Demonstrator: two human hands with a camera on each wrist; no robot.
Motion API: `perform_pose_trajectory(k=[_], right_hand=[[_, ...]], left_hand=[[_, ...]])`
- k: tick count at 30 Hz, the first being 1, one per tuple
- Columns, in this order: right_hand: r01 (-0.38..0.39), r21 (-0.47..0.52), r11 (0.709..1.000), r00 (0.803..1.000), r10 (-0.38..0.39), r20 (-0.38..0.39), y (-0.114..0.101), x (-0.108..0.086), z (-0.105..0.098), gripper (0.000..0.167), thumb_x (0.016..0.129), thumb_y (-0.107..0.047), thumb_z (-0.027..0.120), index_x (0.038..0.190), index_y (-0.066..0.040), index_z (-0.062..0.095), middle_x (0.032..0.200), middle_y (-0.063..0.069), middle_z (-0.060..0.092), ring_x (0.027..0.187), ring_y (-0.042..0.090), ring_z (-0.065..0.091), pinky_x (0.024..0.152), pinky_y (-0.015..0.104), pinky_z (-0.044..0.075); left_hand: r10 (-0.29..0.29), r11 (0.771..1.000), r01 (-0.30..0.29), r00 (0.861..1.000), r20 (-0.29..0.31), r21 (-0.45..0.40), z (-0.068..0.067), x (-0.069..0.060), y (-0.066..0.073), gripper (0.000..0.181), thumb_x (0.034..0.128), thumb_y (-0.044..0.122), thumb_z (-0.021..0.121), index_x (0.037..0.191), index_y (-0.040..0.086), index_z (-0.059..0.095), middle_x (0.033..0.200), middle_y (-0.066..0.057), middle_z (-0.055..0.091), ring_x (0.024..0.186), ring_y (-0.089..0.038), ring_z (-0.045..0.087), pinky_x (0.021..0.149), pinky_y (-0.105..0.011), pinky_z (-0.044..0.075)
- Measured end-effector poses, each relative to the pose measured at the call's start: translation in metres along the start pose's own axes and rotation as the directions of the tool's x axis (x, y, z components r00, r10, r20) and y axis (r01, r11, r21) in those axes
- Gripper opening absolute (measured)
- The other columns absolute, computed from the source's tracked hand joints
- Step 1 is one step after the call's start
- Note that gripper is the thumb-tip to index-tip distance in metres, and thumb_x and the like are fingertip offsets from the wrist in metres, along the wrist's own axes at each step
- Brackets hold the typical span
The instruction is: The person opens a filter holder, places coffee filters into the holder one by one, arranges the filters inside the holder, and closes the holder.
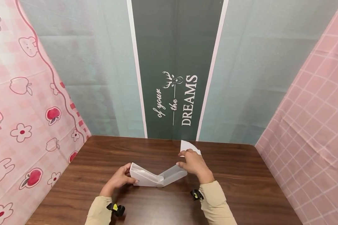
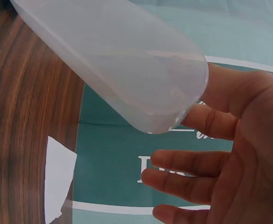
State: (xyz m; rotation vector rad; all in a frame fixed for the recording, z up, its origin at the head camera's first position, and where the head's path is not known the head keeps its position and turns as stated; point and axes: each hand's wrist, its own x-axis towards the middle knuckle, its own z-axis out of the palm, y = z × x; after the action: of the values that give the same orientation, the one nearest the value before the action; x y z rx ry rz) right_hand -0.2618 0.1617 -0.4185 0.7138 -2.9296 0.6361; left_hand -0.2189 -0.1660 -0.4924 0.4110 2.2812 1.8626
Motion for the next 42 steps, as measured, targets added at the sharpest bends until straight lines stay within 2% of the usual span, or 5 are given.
perform_pose_trajectory(k=[7, 14, 22, 29, 42], right_hand=[[0.034, 0.063, 0.997, 0.999, -0.034, -0.005, 0.002, 0.000, -0.007, 0.031, 0.082, -0.018, 0.070, 0.109, -0.004, 0.064, 0.108, 0.013, 0.061, 0.104, 0.033, 0.055, 0.086, 0.047, 0.042], [0.056, 0.045, 0.997, 0.998, -0.054, -0.034, 0.011, 0.005, -0.007, 0.031, 0.081, -0.016, 0.069, 0.107, 0.000, 0.064, 0.102, 0.014, 0.063, 0.100, 0.034, 0.056, 0.084, 0.048, 0.043], [0.021, 0.042, 0.999, 1.000, -0.021, -0.022, 0.024, 0.009, -0.002, 0.027, 0.082, -0.015, 0.069, 0.104, 0.001, 0.065, 0.098, 0.015, 0.064, 0.096, 0.035, 0.057, 0.081, 0.048, 0.044], [-0.016, 0.050, 0.999, 1.000, 0.017, -0.013, 0.032, 0.011, 0.003, 0.029, 0.082, -0.014, 0.069, 0.106, 0.001, 0.064, 0.100, 0.016, 0.064, 0.098, 0.036, 0.057, 0.083, 0.049, 0.043], [-0.105, 0.014, 0.994, 0.994, 0.105, -0.013, 0.048, 0.015, 0.018, 0.035, 0.082, -0.014, 0.069, 0.112, 0.001, 0.062, 0.110, 0.022, 0.059, 0.104, 0.039, 0.053, 0.082, 0.052, 0.043]], left_hand=[[-0.005, 1.000, 0.005, 1.000, 0.000, 0.004, -0.001, 0.000, -0.001, 0.034, 0.0687, -0.012, 0.073, 0.095, -0.004, 0.053, 0.089, -0.010, 0.062, 0.079, -0.023, 0.060, 0.064, -0.029, 0.048], [0.002, 1.000, -0.002, 1.000, 0.001, -0.011, -0.001, 0.001, -0.006, 0.034, 0.0682, -0.013, 0.073, 0.094, -0.004, 0.052, 0.088, -0.011, 0.063, 0.079, -0.023, 0.060, 0.064, -0.029, 0.048], [0.004, 1.000, -0.004, 1.000, -0.010, -0.001, -0.003, 0.009, -0.031, 0.039, 0.0676, -0.009, 0.076, 0.098, -0.003, 0.052, 0.091, -0.010, 0.063, 0.079, -0.020, 0.061, 0.064, -0.029, 0.049], [0.024, 1.000, -0.024, 1.000, -0.013, 0.013, -0.004, 0.010, -0.032, 0.040, 0.0670, -0.006, 0.078, 0.097, -0.003, 0.052, 0.090, -0.009, 0.064, 0.079, -0.020, 0.061, 0.064, -0.030, 0.049], [-0.009, 1.000, 0.010, 1.000, -0.019, 0.024, -0.004, 0.011, -0.032, 0.040, 0.0671, -0.006, 0.078, 0.098, -0.001, 0.053, 0.090, -0.009, 0.063, 0.080, -0.021, 0.061, 0.065, -0.030, 0.049]])
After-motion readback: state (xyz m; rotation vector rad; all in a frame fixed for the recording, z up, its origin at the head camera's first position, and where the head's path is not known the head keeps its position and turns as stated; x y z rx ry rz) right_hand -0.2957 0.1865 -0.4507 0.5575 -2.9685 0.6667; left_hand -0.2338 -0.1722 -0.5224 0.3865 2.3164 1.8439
